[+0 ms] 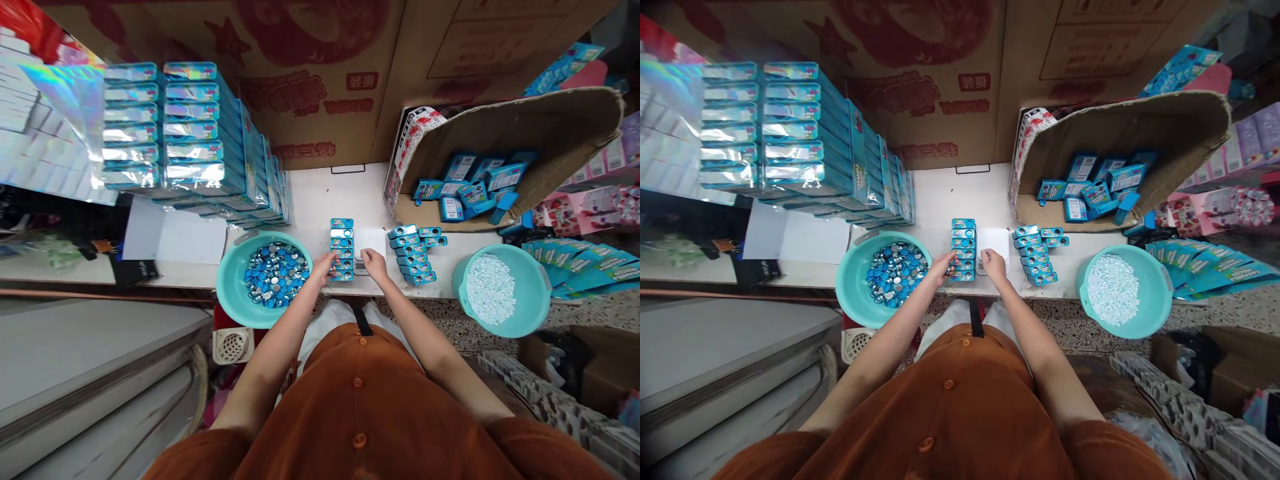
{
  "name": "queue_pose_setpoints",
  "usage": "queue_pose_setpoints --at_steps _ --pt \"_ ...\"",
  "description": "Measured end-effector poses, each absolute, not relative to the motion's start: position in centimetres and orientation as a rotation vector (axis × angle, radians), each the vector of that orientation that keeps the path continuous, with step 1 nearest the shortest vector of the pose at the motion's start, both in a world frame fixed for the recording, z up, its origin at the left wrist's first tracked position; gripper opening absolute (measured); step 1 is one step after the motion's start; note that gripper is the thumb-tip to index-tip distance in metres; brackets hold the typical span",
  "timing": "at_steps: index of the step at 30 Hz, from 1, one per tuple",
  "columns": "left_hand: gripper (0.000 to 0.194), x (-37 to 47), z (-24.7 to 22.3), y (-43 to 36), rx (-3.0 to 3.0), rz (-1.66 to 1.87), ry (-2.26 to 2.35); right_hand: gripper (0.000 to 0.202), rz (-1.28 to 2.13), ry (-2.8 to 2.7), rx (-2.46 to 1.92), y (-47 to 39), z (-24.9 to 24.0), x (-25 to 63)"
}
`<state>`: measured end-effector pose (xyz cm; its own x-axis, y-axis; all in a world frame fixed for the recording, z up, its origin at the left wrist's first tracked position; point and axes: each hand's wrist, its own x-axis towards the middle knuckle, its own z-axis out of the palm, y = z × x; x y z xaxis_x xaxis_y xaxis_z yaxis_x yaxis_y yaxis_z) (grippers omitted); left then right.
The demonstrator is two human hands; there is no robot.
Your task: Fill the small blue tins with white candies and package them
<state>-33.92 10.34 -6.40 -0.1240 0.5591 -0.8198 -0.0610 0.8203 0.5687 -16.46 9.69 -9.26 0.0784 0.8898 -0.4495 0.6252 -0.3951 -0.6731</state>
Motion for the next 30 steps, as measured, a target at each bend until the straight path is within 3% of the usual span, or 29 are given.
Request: queue_pose_setpoints --at_steps 7,13,20,30 --pt "0.026 -34.0 -6.8 11.4 0.706 0.487 1.777 0.033 1.077 -1.523 -2.101 13.3 -9.3 -19.8" --pt "0.03 -34.8 -7.5 13.4 1.2 0.297 1.93 0.046 1.184 -1.442 -2.231 15.3 -10.8 -20.9" --pt "0.032 -35.7 -8.2 14.3 1.44 0.076 2.027 0.036 1.333 -1.232 -2.256 14.7 -11.9 -20.3" --pt "0.042 -35.2 -8.7 14.4 1.385 0.05 2.027 0.031 1.264 -1.502 -2.333 15.8 -10.2 -20.6"
